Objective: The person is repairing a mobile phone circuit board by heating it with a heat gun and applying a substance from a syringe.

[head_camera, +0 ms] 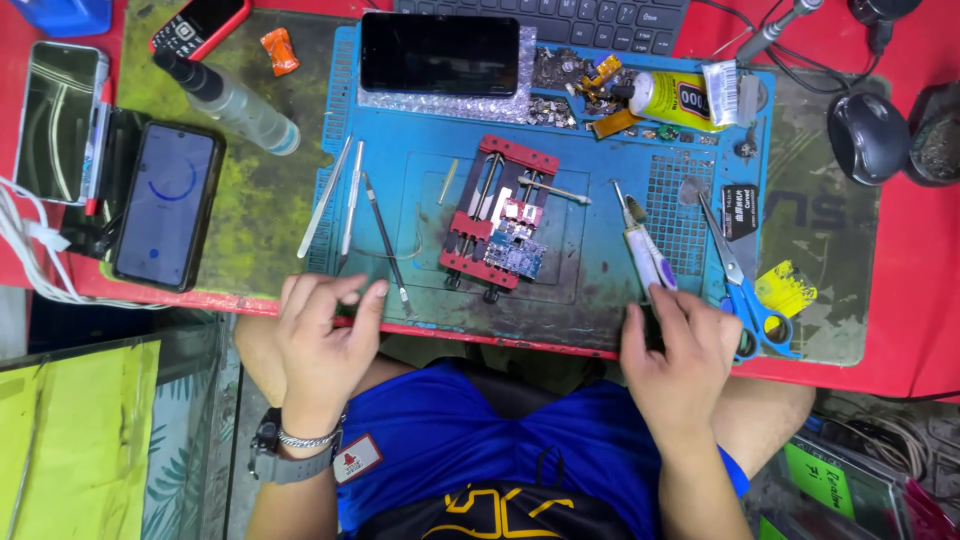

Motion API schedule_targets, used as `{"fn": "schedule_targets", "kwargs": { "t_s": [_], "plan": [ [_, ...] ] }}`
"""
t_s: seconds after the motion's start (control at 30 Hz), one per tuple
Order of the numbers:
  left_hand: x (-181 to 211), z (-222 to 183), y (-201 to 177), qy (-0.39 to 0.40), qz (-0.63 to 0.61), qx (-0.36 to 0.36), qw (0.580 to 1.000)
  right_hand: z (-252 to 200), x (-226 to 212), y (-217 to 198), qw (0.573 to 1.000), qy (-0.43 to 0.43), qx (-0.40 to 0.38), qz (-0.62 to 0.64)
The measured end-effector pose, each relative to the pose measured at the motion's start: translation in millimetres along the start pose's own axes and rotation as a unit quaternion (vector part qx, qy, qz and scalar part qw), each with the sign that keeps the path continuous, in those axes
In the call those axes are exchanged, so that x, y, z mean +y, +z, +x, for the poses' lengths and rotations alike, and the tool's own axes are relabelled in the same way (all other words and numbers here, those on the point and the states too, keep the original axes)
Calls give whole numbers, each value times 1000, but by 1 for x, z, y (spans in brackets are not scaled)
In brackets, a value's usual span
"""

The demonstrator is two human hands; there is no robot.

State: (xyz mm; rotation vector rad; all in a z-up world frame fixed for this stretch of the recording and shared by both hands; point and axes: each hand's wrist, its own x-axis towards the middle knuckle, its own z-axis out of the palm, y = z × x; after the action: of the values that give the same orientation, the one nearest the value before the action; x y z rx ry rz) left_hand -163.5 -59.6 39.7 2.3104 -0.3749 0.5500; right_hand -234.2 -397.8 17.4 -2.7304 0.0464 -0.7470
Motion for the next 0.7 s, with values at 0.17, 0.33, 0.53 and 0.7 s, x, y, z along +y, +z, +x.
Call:
{"fn": "schedule_targets", "kwargs": {
  "t_s": [0.17,0.33,0.53,0.7],
  "plan": [
    [7,-7,0,-23,56,-29,998,3,8,15,999,9,-11,-52],
    [11,-19,-3,-57,51,-44,996,-1,18,13,998,-53,40,-10],
    [3,-22,-5,-61,67,-36,995,-8,-21,-6,988,-25,53,144],
    [-16,1,-11,-39,85,-16,996,-13,-9,24,952,44,39,301]
  ]
}}
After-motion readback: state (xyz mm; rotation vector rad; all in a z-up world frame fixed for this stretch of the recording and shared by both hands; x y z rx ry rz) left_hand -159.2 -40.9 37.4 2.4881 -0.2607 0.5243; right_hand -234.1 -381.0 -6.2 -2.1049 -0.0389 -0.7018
